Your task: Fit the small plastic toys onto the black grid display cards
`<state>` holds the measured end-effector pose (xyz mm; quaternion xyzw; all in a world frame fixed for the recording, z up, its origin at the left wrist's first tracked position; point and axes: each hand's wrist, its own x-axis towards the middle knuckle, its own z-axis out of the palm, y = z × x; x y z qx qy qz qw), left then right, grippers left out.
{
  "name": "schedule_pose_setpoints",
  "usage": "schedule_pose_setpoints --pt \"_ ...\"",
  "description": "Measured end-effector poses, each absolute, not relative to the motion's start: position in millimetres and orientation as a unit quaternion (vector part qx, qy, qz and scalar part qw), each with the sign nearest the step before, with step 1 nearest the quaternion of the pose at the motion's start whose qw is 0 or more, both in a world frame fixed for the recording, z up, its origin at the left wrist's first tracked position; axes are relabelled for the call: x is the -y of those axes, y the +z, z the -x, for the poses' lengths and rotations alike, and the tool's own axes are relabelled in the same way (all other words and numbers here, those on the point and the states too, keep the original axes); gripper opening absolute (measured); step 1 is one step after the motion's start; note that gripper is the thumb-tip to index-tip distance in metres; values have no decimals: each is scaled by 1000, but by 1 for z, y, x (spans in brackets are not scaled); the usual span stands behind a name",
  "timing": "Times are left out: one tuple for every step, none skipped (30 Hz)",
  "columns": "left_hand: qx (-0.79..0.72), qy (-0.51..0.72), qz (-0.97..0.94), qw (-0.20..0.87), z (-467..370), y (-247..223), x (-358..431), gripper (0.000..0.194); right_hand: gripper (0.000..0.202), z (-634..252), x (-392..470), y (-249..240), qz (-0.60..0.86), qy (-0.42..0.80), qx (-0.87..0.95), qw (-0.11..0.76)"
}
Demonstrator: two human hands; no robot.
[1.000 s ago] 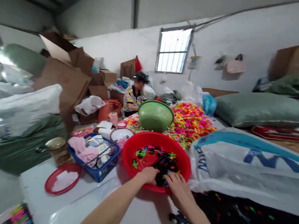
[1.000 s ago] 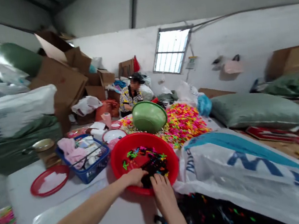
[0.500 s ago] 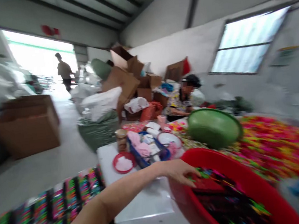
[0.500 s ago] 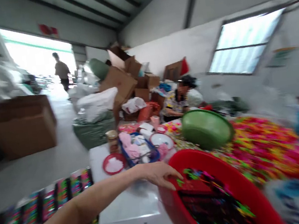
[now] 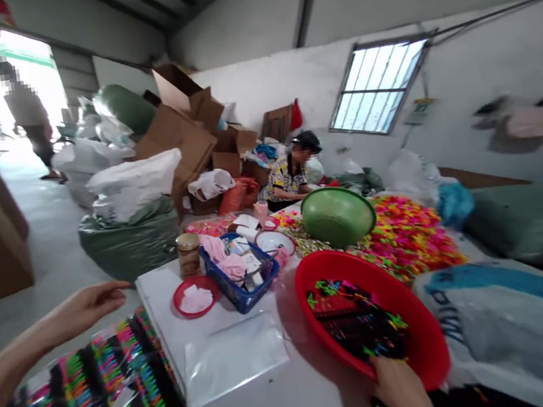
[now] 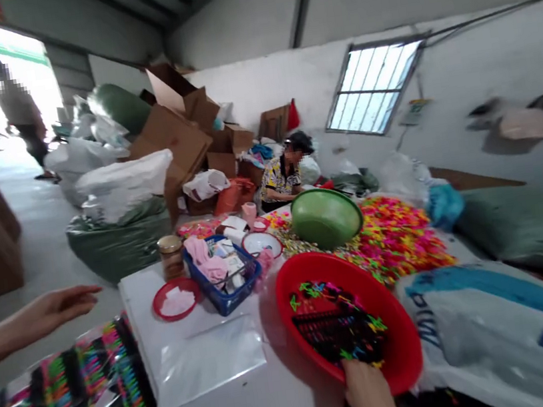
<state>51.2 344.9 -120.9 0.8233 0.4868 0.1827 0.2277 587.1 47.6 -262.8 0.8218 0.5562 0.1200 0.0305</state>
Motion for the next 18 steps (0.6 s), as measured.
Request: schedule_pose_setpoints --pt "-441 169 -842 262 -70 -126 -338 46 32 -586 -48 -258 -822 112 -557 38" --pt "-386 143 -862 296 -95 -129 -327 46 34 -585 -50 -251 -823 99 -558 41" --pt "-325 124 -880 324 -123 -131 -312 44 35 -584 -51 -242 -824 82 -559 43" --pt "-262 81 -891 363 -155 -132 -296 39 34 -585 -53 -230 -826 67 -557 46" --pt "-199 35 -896 396 -188 -133 -280 39 31 -587 -54 -215 -830 60 -553 49" --pt "-144 -4 -901 410 -221 -136 -266 39 27 -591 -56 -198 -834 62 -545 53" --pt "-109 -21 -910 400 -253 -140 -255 39 24 -596 -58 -178 -840 69 -536 56" --pt "-85 -29 -916 390 -284 -145 -248 39 24 -603 -61 -155 -844 82 -527 58" --pt "-68 -31 -919 386 -313 -153 -244 39 25 -611 -64 -132 -847 98 -520 59" --pt "-55 -36 -921 384 -341 -161 -244 39 25 -621 -68 -108 -851 114 -509 63" --pt "-49 -34 -924 377 -368 -168 -246 38 24 -632 -72 -85 -855 134 -496 67" --pt "-50 -27 -929 366 -395 -176 -250 37 24 -645 -76 -63 -860 154 -480 74" --pt "-55 -17 -934 353 -421 -182 -256 35 26 -658 -81 -45 -866 174 -462 80" --pt "-66 -2 -940 336 -446 -187 -264 33 29 -673 -85 -30 -871 193 -443 85" --pt "-81 13 -944 319 -472 -191 -273 30 32 -688 -89 -19 -876 208 -426 88" --pt "-98 27 -947 305 -496 -194 -284 27 35 -703 -92 -13 -879 220 -414 86" --pt "-113 40 -950 288 -521 -196 -296 25 35 -719 -94 -10 -879 238 -409 64" --pt "-127 54 -953 270 -544 -198 -309 23 35 -735 -95 -12 -877 252 -407 39"
